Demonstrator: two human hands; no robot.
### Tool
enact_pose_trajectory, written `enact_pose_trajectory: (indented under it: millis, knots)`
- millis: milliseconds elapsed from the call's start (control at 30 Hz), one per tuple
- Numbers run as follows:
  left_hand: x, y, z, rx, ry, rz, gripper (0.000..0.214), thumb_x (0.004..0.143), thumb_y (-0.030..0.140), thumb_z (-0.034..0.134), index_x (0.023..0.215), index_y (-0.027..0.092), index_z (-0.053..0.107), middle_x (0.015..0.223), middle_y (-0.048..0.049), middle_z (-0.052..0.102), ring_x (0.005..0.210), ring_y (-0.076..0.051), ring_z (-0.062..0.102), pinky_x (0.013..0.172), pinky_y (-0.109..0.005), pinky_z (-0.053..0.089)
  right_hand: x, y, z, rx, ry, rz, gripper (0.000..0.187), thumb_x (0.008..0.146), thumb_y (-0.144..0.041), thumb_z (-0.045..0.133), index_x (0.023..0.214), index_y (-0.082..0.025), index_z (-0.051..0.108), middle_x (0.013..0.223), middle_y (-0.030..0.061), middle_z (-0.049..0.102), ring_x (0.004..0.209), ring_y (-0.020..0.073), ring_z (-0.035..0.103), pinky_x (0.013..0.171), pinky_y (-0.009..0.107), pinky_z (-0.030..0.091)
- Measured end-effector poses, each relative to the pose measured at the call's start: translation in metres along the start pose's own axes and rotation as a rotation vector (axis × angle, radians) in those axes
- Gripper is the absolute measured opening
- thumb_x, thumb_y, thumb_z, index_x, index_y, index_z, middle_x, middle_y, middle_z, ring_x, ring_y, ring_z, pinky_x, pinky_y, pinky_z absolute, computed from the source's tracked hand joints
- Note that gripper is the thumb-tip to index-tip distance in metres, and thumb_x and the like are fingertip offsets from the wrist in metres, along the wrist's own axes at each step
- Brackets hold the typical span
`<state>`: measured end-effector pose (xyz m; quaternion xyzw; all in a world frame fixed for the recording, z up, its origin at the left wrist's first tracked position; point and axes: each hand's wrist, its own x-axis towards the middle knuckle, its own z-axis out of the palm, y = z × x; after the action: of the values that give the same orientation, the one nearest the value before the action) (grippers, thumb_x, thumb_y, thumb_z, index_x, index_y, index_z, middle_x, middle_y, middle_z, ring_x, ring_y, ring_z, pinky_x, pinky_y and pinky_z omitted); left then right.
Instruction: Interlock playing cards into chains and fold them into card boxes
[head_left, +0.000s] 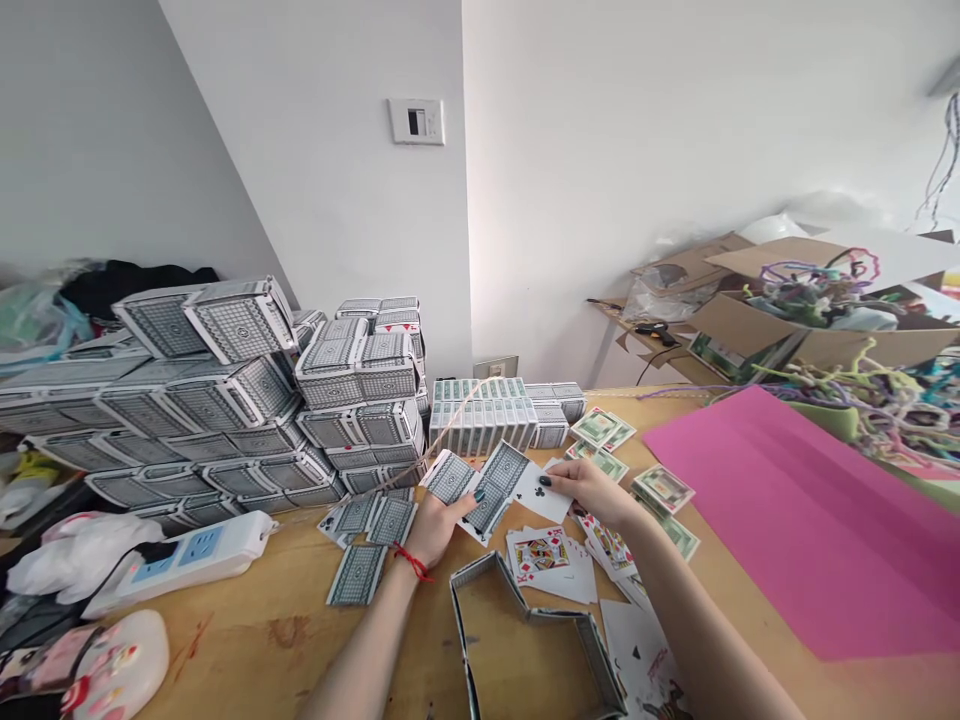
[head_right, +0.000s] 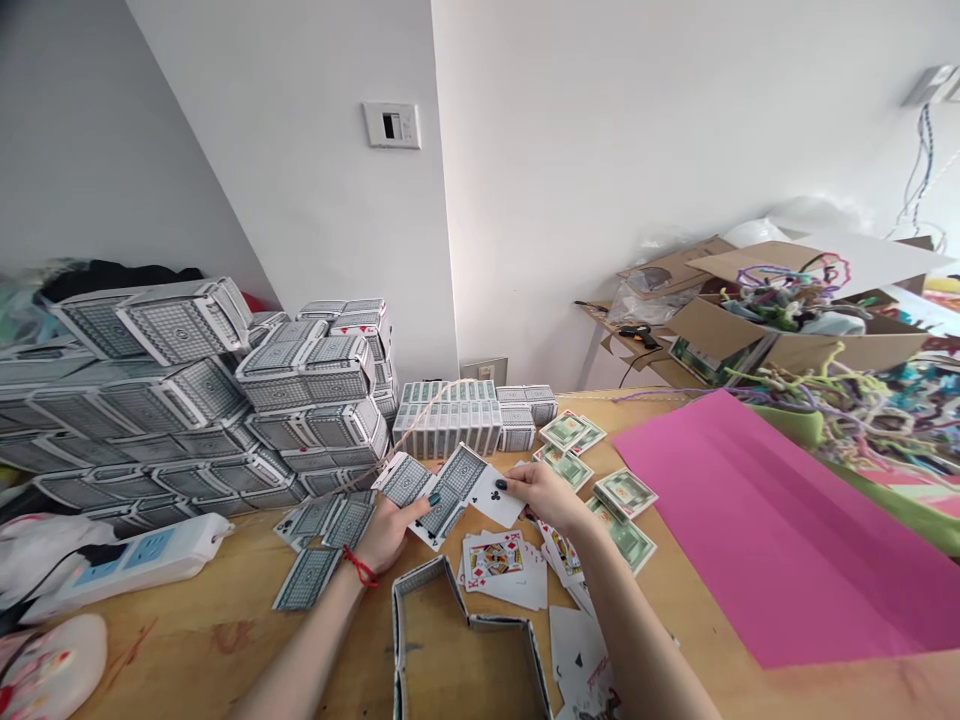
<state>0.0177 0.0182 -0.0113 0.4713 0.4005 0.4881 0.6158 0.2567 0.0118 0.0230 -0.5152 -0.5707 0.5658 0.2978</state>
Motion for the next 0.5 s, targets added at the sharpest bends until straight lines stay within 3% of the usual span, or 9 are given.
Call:
enact_pose_trajectory:
  millis: [167,500]
  knots:
    - [0.000,-0.001,-0.001,-0.038,-0.005,0.009,0.031,0.064,0.025,0.069,0.094,0.020,0.067,0.102,-0.0039,0.068,0.099,-0.024,0.059,0.093,-0.036,0.040,0.005,0.002,0.010,0.052,0.084,-0.022,0.040,0.071,-0.054,0.056,0.062,-0.015,0.053,0.048,-0.0044,0.047,0.039,0.0058,0.036,0.039,0.020,0.025]
    - [0.000,-0.006,-0.003,0.057,-0.049,-0.002,0.037,0.066,0.027,0.068,0.101,0.016,0.064,0.106,-0.0070,0.066,0.105,-0.026,0.056,0.094,-0.039,0.039,0.009,0.004,0.021,0.093,0.104,-0.074,0.043,0.072,-0.057,0.054,0.066,-0.014,0.057,0.045,-0.0046,0.047,0.036,0.0057,0.038,0.035,0.019,0.028]
